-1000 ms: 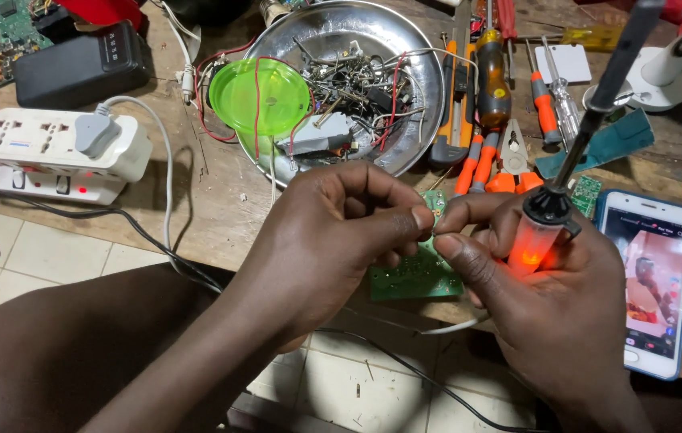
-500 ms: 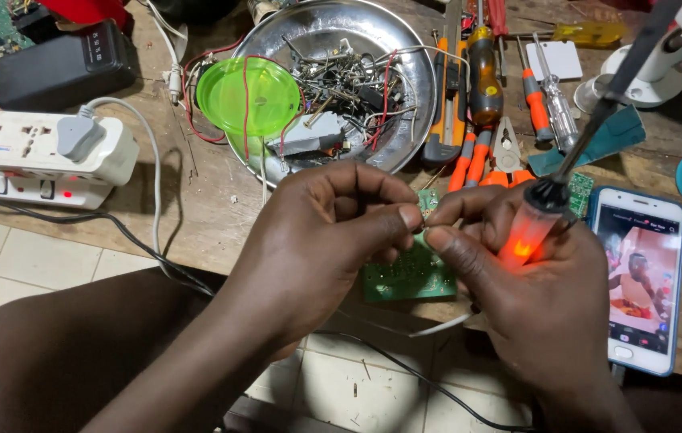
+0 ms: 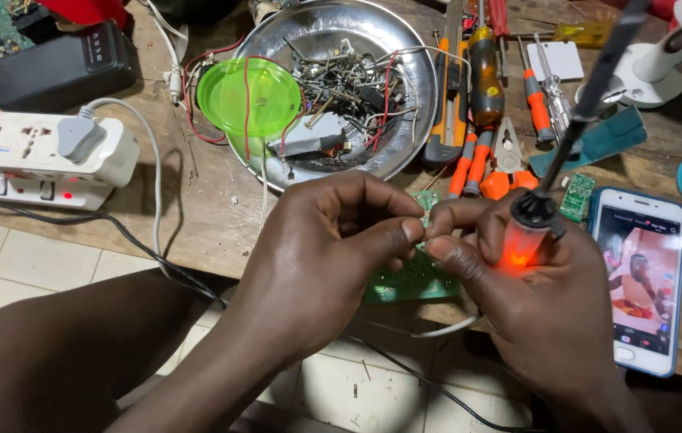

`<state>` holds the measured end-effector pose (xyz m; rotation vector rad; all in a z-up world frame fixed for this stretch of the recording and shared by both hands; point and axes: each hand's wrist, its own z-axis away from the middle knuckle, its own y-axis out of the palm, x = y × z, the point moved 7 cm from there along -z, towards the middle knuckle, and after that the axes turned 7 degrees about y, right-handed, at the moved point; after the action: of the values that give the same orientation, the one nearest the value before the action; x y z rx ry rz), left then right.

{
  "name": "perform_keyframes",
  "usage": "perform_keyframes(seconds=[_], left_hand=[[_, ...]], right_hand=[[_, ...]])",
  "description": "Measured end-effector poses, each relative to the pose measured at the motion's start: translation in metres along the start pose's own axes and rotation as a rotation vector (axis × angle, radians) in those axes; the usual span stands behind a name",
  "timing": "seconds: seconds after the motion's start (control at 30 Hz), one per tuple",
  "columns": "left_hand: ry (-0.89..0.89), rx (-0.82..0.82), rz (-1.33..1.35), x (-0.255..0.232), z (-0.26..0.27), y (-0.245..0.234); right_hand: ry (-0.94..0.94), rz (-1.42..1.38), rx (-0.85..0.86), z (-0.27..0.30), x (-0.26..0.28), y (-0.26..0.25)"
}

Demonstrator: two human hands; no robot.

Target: Soldering or desoldering electronic components on a printed circuit board using a soldering iron at a workbench.

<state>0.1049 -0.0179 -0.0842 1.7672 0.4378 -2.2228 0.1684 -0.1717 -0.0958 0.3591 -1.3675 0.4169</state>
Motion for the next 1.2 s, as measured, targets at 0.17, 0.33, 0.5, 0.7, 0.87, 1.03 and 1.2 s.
perform_keyframes(seconds=[0.17, 0.33, 0.5, 0.7, 0.87, 1.03, 1.2], left_hand=[[-0.166, -0.014, -0.048, -0.001, 0.004, 0.000], [0.002, -0.045, -0.003, -0.004, 0.001, 0.001], [-0.010, -0.090, -0.013, -0.009, 0.001, -0.003], [0.013, -0.058, 0.110, -0.001, 0.000, 0.001], [0.013, -0.053, 0.127, 0.000, 0.000, 0.003], [-0.005, -0.047, 0.199, 0.003, 0.001, 0.005], [-0.002, -0.043, 0.199, 0.002, 0.002, 0.006]], right_hand=[[-0.012, 0.100, 0.027, -0.001, 0.001, 0.003], [0.036, -0.027, -0.002, -0.001, 0.001, 0.002], [0.039, 0.128, -0.064, 0.001, 0.010, -0.004], [-0.014, 0.099, -0.055, 0.003, 0.016, 0.001], [-0.074, 0.081, -0.038, 0.003, 0.014, 0.000], [-0.053, 0.069, -0.037, 0.003, 0.013, 0.001], [-0.022, 0.031, -0.030, 0.004, 0.014, 0.002]])
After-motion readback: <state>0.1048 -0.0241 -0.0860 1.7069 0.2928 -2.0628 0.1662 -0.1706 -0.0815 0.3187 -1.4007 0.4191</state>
